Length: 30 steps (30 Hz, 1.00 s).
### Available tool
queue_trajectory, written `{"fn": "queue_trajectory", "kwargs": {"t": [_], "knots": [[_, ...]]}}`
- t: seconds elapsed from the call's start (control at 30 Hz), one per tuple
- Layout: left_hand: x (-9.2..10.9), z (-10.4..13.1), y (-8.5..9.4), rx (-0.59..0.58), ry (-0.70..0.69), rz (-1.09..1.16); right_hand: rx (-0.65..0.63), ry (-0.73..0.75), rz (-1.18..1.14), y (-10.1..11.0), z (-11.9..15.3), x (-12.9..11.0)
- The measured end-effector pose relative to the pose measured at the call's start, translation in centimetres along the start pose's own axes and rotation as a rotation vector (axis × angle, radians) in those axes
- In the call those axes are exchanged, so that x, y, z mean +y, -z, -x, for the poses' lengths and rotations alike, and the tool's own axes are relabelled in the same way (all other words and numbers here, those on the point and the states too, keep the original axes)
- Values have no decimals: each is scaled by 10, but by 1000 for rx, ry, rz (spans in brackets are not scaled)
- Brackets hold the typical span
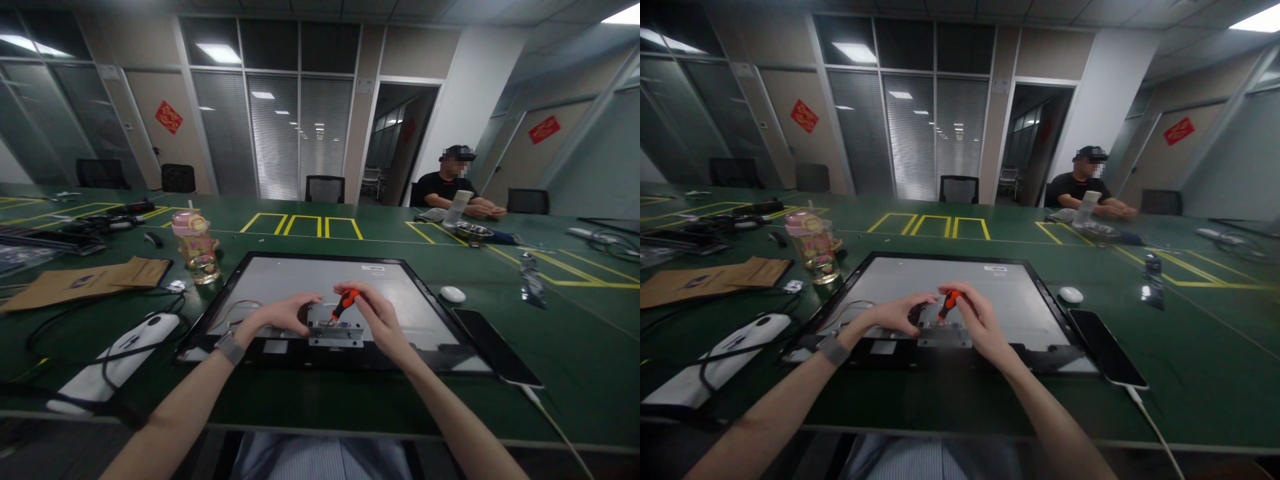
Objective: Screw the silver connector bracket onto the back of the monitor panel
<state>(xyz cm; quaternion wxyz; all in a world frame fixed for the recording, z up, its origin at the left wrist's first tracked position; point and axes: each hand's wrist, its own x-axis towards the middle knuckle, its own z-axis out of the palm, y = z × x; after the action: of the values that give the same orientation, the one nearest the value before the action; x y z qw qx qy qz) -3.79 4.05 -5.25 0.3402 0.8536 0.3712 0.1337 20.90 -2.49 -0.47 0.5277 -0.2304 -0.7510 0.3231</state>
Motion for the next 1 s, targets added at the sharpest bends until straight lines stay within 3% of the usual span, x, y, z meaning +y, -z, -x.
{"fn": "queue_trajectory", "kwargs": {"t": [0.27,0.53,0.9,1.0], "knots": [[-1,-1,-1,7,-10,0,5,28,-25,0,-1,11],[-1,-2,0,-4,7,1,160,148,185,-4,-3,2],[-4,-3,0,-6,-64,-19,-56,40,92,-9,4,5],[-2,-1,-1,3,-37,-5,-31,77,164,-8,2,7]]}}
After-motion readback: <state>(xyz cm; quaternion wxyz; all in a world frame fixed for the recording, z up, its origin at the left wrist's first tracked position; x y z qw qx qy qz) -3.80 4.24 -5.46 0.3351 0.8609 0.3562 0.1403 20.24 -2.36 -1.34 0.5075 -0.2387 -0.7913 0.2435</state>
